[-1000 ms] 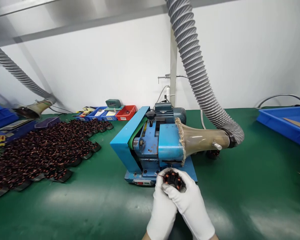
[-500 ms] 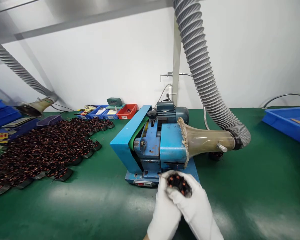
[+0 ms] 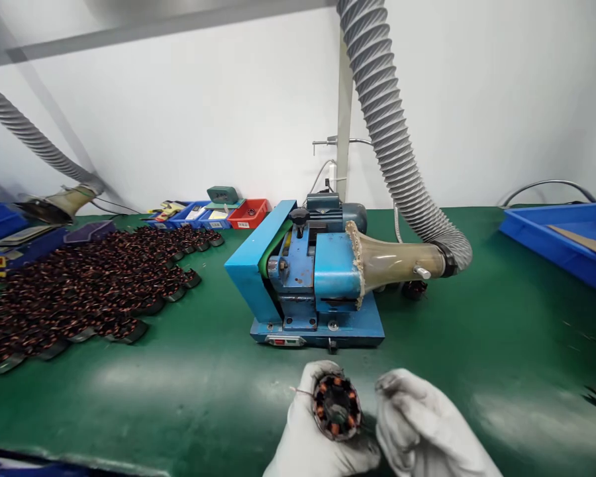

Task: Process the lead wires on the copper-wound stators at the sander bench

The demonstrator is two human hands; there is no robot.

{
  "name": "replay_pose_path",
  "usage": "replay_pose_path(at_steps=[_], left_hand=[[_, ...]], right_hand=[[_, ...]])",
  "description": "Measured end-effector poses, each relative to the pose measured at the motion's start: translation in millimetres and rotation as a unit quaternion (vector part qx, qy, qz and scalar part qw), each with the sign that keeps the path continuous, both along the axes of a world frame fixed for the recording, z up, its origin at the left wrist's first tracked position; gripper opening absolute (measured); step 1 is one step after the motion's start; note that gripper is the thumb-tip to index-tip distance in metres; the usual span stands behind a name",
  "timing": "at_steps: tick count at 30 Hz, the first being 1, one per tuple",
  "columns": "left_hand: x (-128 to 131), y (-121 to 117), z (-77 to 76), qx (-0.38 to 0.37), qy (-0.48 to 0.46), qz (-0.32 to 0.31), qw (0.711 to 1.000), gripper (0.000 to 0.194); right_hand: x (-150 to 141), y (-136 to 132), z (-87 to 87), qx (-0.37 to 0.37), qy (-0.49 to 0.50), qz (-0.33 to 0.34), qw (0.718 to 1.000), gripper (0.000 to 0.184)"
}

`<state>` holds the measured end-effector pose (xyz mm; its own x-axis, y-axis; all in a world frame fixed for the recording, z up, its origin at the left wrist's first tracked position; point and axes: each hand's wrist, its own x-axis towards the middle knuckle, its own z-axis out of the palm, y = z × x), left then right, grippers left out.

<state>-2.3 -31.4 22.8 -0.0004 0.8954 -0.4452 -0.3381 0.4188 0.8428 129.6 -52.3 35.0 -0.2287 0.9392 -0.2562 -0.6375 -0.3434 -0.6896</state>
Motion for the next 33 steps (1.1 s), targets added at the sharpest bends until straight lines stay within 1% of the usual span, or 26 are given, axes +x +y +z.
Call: replay_pose_path(at_steps=[1,3,5,6,7,8,10,12,13,14,16,17,18,19,21,22,23,24,26,27,29,30,31,32,33], left_hand=[[-1.6,0.8,0.2,-0.009,-0.042,-0.014,0.999,0.039],[-6.7,-2.7,1.9,0.001,-0.138,-0.045,0.989,0.045],[-13.2,-12.5,4.8,0.021,-0.228,-0.072,0.971,0.052],[-16.4,-18.2,6.3,0.031,-0.252,-0.082,0.964,0.054],[-19.5,-23.5,7.6,0.036,-0.266,-0.092,0.959,0.053],[-22.2,-27.5,8.5,0.035,-0.274,-0.106,0.955,0.052],[-26.4,-31.0,8.8,0.028,-0.276,-0.135,0.951,0.051],[-29.0,-29.0,7.7,0.019,-0.278,-0.155,0.948,0.051],[-29.7,-27.0,7.1,0.016,-0.279,-0.161,0.947,0.049],[-29.9,-24.8,6.7,0.013,-0.287,-0.165,0.944,0.047],[-29.1,-21.7,7.4,0.01,-0.31,-0.168,0.936,0.044],[-28.3,-21.0,8.6,0.007,-0.327,-0.17,0.93,0.041],[-27.2,-21.0,10.3,-0.003,-0.352,-0.171,0.92,0.039],[-25.9,-21.4,12.3,-0.017,-0.383,-0.172,0.907,0.038],[-23.5,-22.9,16.5,-0.054,-0.446,-0.173,0.877,0.037],[-22.5,-23.5,18.2,-0.072,-0.476,-0.172,0.859,0.036],[-21.9,-23.8,19.3,-0.085,-0.5,-0.174,0.844,0.035],[-21.6,-23.9,19.7,-0.09,-0.513,-0.176,0.835,0.031],[-22.3,-23.4,18.3,-0.089,-0.517,-0.178,0.832,0.025],[-23.1,-23.3,16.5,-0.085,-0.505,-0.178,0.84,0.025],[-25.0,-23.5,11.3,-0.072,-0.45,-0.173,0.873,0.031],[-25.9,-24.1,8.2,-0.059,-0.413,-0.168,0.893,0.034],[-26.5,-24.9,4.9,-0.045,-0.377,-0.164,0.91,0.036],[-26.9,-25.9,1.6,-0.031,-0.349,-0.161,0.923,0.037],[-27.1,-27.0,-1.8,-0.02,-0.332,-0.159,0.929,0.037]], right_hand=[[1.2,-1.2,3.5,0.013,-0.012,-0.02,1.0,0.025],[-0.4,-3.4,9.7,0.049,-0.098,-0.069,0.992,0.031],[-5.9,-4.3,14.1,0.109,-0.213,-0.067,0.969,0.042],[-8.9,-4.1,15.6,0.145,-0.261,-0.056,0.953,0.045],[-11.5,-3.4,16.7,0.177,-0.297,-0.045,0.937,0.046],[-13.3,-2.1,17.3,0.198,-0.324,-0.038,0.924,0.041],[-14.6,1.6,17.2,0.214,-0.358,-0.021,0.909,0.028],[-13.7,5.8,14.3,0.242,-0.378,-0.013,0.893,0.014],[-13.2,7.5,11.7,0.275,-0.384,-0.024,0.881,0.008],[-12.7,8.6,8.3,0.317,-0.388,-0.049,0.864,0.006],[-12.0,8.9,0.2,0.395,-0.394,-0.12,0.821,0.008],[-11.4,8.1,-4.0,0.414,-0.4,-0.145,0.805,0.011],[-10.3,6.7,-7.6,0.419,-0.408,-0.155,0.796,0.013],[-8.6,4.9,-10.4,0.415,-0.418,-0.151,0.794,0.015],[-3.5,1.4,-12.6,0.402,-0.444,-0.122,0.791,0.022],[-0.4,0.0,-11.7,0.406,-0.46,-0.104,0.783,0.025],[2.6,-1.1,-9.5,0.421,-0.476,-0.088,0.767,0.027],[5.0,-2.0,-6.4,0.442,-0.492,-0.075,0.746,0.028],[7.3,-3.2,1.0,0.478,-0.527,-0.056,0.7,0.028],[6.8,-3.7,4.3,0.485,-0.548,-0.054,0.68,0.028],[2.8,-4.7,8.3,0.485,-0.583,-0.068,0.648,0.029],[-0.2,-5.0,8.7,0.479,-0.588,-0.083,0.646,0.027],[-3.4,-4.9,8.2,0.465,-0.577,-0.1,0.664,0.022],[-6.5,-4.6,7.1,0.434,-0.55,-0.114,0.704,0.014],[-9.0,-3.8,5.9,0.384,-0.503,-0.121,0.765,0.014]])
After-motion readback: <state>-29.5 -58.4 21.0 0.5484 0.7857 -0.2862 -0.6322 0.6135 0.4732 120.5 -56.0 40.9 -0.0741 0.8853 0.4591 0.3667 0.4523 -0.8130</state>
